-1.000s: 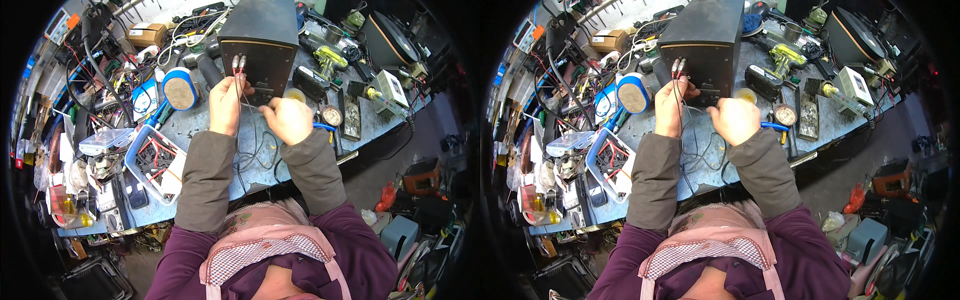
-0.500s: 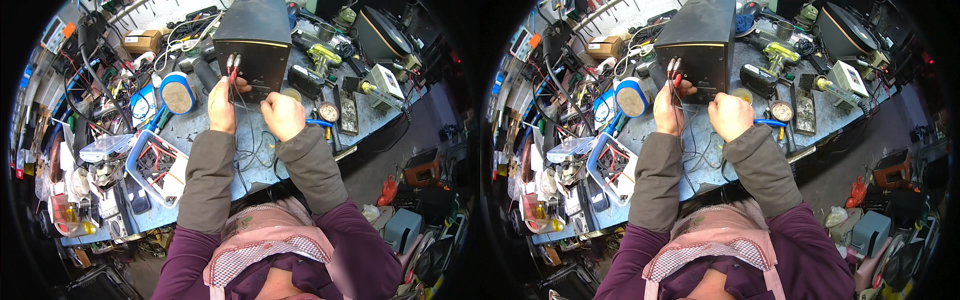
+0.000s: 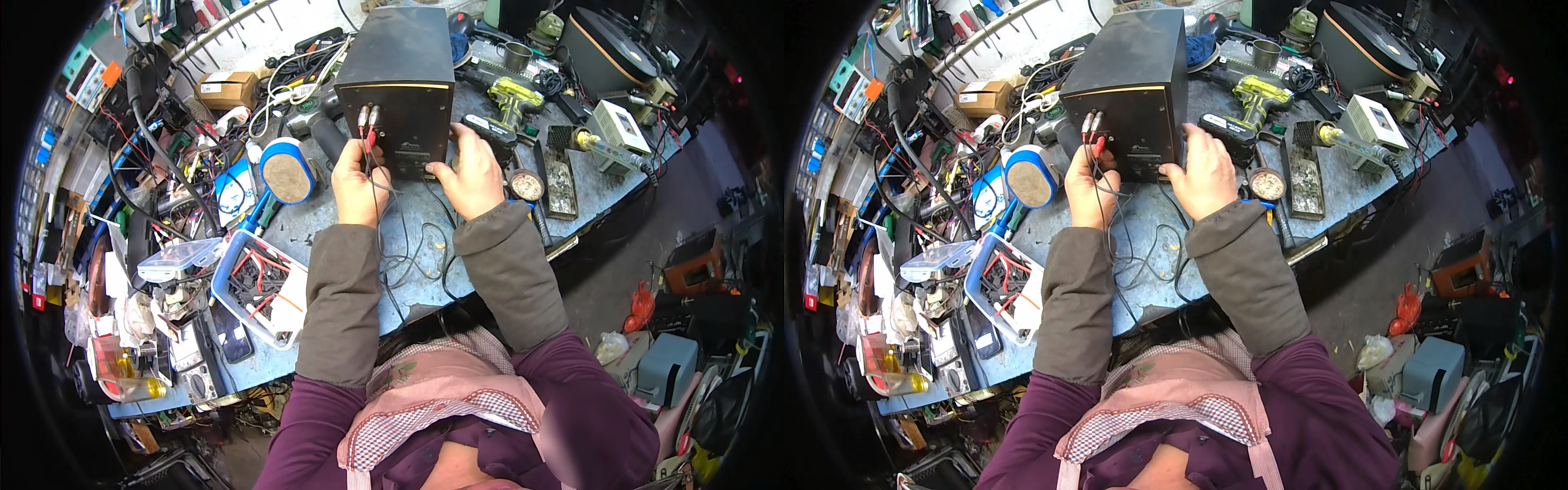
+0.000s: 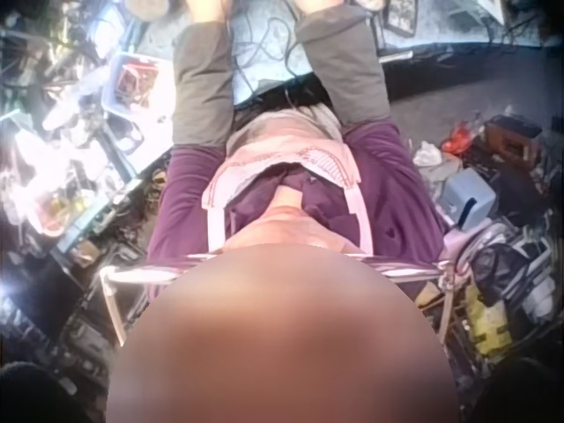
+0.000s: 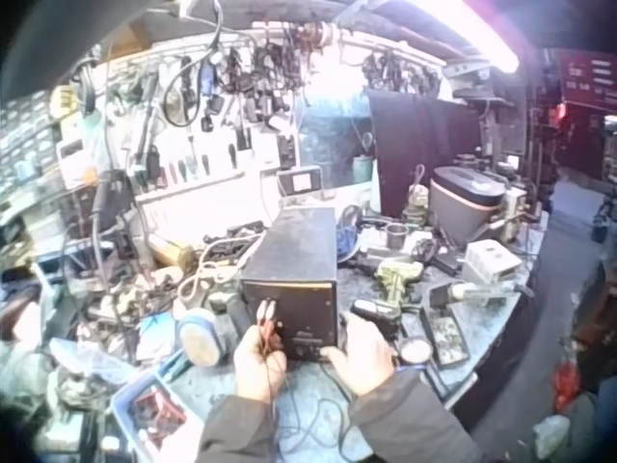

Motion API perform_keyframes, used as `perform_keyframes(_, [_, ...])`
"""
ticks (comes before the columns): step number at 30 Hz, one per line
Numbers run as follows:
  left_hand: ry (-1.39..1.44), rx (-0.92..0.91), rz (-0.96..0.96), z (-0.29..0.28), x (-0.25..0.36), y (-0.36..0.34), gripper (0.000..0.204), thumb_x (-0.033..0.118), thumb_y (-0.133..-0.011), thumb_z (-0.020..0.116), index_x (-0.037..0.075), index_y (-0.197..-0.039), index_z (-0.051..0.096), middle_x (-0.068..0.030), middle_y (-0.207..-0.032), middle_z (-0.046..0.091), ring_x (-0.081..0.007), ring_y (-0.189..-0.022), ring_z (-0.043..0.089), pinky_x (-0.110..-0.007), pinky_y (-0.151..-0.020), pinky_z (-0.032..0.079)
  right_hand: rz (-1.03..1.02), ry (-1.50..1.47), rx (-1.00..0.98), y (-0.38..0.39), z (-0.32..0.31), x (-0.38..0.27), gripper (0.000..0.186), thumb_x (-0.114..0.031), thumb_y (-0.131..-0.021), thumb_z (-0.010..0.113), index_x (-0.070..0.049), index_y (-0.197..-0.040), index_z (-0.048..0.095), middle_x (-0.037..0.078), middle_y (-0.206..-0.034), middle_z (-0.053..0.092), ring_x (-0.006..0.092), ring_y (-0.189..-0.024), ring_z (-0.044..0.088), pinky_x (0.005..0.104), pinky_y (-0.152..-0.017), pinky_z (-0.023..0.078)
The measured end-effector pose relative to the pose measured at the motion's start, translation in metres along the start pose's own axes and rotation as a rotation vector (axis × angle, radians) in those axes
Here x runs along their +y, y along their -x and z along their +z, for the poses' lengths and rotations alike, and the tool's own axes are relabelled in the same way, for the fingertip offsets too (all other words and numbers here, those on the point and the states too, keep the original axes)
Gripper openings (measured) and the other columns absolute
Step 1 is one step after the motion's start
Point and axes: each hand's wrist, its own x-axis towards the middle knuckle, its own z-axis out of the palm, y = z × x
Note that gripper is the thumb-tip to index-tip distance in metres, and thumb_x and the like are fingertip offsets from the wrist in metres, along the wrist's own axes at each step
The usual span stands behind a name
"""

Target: The person connects audio cables to a black electronic device, then uses a cordless drill to drive screws into the device's casing. They handle a plastic container of small parts and various tools on a cluttered workbench.

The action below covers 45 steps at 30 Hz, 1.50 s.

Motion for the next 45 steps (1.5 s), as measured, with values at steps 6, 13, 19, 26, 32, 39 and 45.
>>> perform_keyframes(6, [-0.293, 0.226, 0.119, -0.004, 0.019, -0.006, 0.054, -0.006, -0.083, 0.088, 0.002, -0.131, 0.065, -0.0086, -0.108, 0.069, -0.0245, -0.105, 0.071, -0.039, -0.097, 0.058, 0.047, 0.019, -0.103, 0.004, 0.001, 0.001, 0.069, -0.025, -0.085, 0.09, 0.004, -0.141, 0.063, 0.022, -0.109, 0.077, 0.0396, -0.103, 0.073, 0.0495, -0.094, 0.055])
perform_keyframes(13, [-0.385, -0.092, 0.141, -0.024, -0.002, -0.016, 0.042, -0.002, -0.087, 0.089, 0.001, -0.126, 0.074, -0.0058, -0.118, 0.077, -0.0149, -0.101, 0.069, -0.031, -0.093, 0.056, 0.032, 0.054, -0.097, 0.005, 0.004, 0.004, 0.059, -0.025, -0.089, 0.088, 0.005, -0.136, 0.068, 0.02, -0.095, 0.078, 0.039, -0.089, 0.074, 0.0492, -0.084, 0.056])
perform_keyframes(19, [-0.304, 0.001, 0.052, -0.021, -0.019, -0.018, 0.032, 0.004, -0.083, 0.091, 0.0, -0.111, 0.076, -0.0139, -0.101, 0.076, -0.0282, -0.093, 0.075, -0.037, -0.084, 0.058, 0.032, -0.043, 0.005, 0.001, 0.01, 0.004, 0.047, -0.026, -0.093, 0.084, 0.004, -0.128, 0.074, 0.019, -0.088, 0.077, 0.0378, -0.082, 0.074, 0.0485, -0.078, 0.056])
perform_keyframes(26, [-0.188, 0.015, 0.023, -0.009, 0.004, -0.018, 0.041, 0.006, -0.091, 0.089, 0.001, -0.126, 0.07, -0.0097, -0.107, 0.079, -0.0181, -0.098, 0.074, -0.032, -0.089, 0.058, 0.008, 0.148, 0.027, -0.001, 0.014, -0.005, 0.044, -0.025, -0.095, 0.081, 0.004, -0.127, 0.072, 0.017, -0.091, 0.078, 0.0367, -0.085, 0.075, 0.0489, -0.082, 0.054])
perform_keyframes(32, [0.073, 0.005, 0.014, -0.002, 0.012, -0.025, 0.041, 0.002, -0.093, 0.086, -0.002, -0.131, 0.072, -0.0056, -0.114, 0.082, -0.0088, -0.097, 0.07, -0.028, -0.09, 0.056, 0.143, -0.032, -0.033, -0.006, 0.011, -0.004, 0.041, -0.021, -0.089, 0.086, 0.002, -0.121, 0.079, 0.021, -0.092, 0.079, 0.0375, -0.085, 0.077, 0.048, -0.079, 0.059])
perform_keyframes(39, [-0.443, 0.07, 0.042, 0.014, 0.058, 0.01, 0.04, 0.005, -0.084, 0.086, -0.003, -0.121, 0.072, -0.0247, -0.104, 0.079, -0.0407, -0.097, 0.08, -0.045, -0.088, 0.062, 0.354, -0.273, -0.101, -0.002, -0.026, 0.008, 0.036, -0.006, -0.087, 0.082, 0.0, -0.122, 0.078, 0.013, -0.103, 0.084, 0.0175, -0.094, 0.08, 0.0333, -0.085, 0.061])
perform_keyframes(45, [-0.264, -0.107, -0.001, 0.004, 0.029, -0.002, 0.045, 0.008, -0.088, 0.085, -0.003, -0.13, 0.072, -0.0232, -0.111, 0.08, -0.0334, -0.102, 0.081, -0.042, -0.089, 0.062, 0.107, -0.413, 0.098, 0.009, -0.062, -0.01, 0.035, -0.008, -0.092, 0.084, 0.004, -0.124, 0.076, 0.018, -0.104, 0.082, 0.0259, -0.093, 0.08, 0.0374, -0.086, 0.062])
